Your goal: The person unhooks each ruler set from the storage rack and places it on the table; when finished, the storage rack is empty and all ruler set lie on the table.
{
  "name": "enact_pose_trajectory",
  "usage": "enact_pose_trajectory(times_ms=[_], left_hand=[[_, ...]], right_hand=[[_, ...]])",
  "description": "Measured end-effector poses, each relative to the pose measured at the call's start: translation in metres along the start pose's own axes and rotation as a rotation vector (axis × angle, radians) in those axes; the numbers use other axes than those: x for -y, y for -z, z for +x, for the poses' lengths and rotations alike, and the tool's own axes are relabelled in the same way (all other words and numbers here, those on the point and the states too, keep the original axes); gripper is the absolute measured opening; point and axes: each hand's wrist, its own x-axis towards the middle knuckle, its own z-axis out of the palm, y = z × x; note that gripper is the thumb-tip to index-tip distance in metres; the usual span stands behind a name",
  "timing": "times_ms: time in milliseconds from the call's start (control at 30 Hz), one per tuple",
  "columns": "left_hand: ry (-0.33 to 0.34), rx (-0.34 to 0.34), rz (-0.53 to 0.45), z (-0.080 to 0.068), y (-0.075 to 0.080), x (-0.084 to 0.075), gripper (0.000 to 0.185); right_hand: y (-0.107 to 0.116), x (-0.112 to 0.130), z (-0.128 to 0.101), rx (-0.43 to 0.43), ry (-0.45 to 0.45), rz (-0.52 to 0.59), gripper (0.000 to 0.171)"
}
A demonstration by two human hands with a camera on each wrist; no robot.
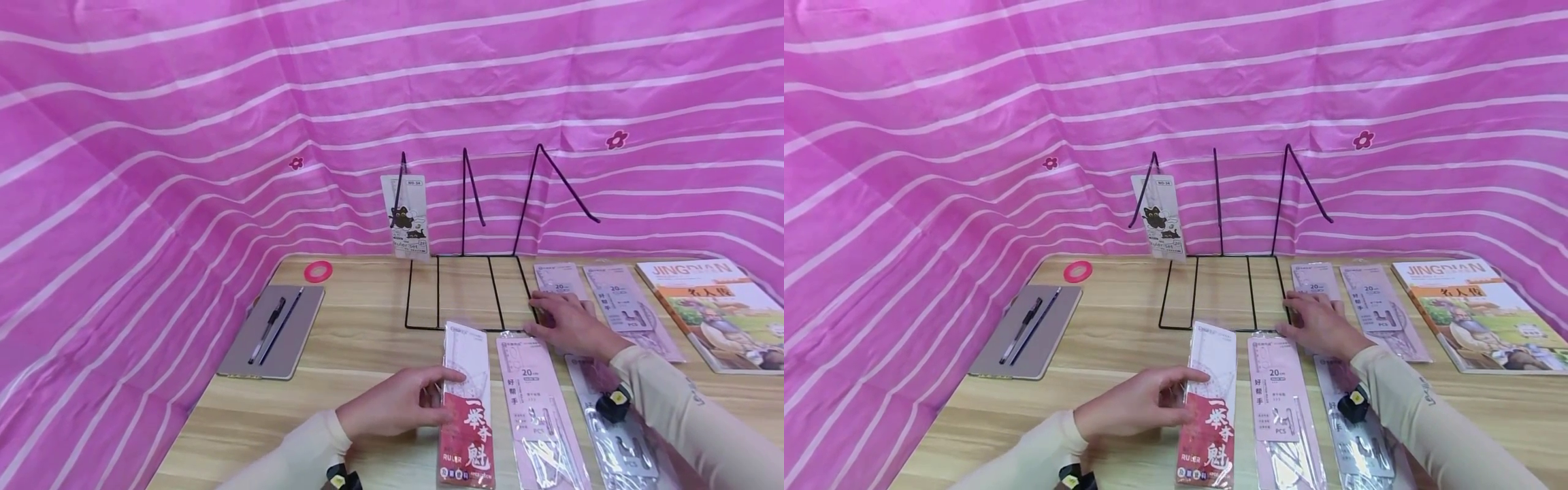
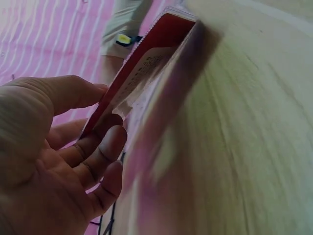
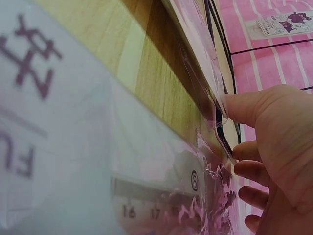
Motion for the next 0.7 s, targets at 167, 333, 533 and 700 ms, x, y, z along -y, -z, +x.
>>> enact_pose_trajectory(times_ms=[167,333,533,700], left_hand=[[-0.011,0.001,0.176,0.0106,-0.0058,0.0061,0.051],[-0.01,-0.042,0.365,0.0115,-0.008,0.0045,0.051],[0.056,-0.038,0.419,0.0105,-0.0091,-0.0017,0.052],[0.086,-0.043,0.425,0.0098,-0.0114,-0.0028,0.046]], right_hand=[[-0.0008,-0.0028,0.0001,0.003,0.0,0.006,0.074],[-0.001,-0.0035,0.0005,-0.016,0.019,-0.001,0.074],[-0.0013,-0.0045,0.0,-0.016,0.024,-0.004,0.072],[-0.0026,-0.0034,0.0001,-0.017,0.02,-0.007,0.072]])
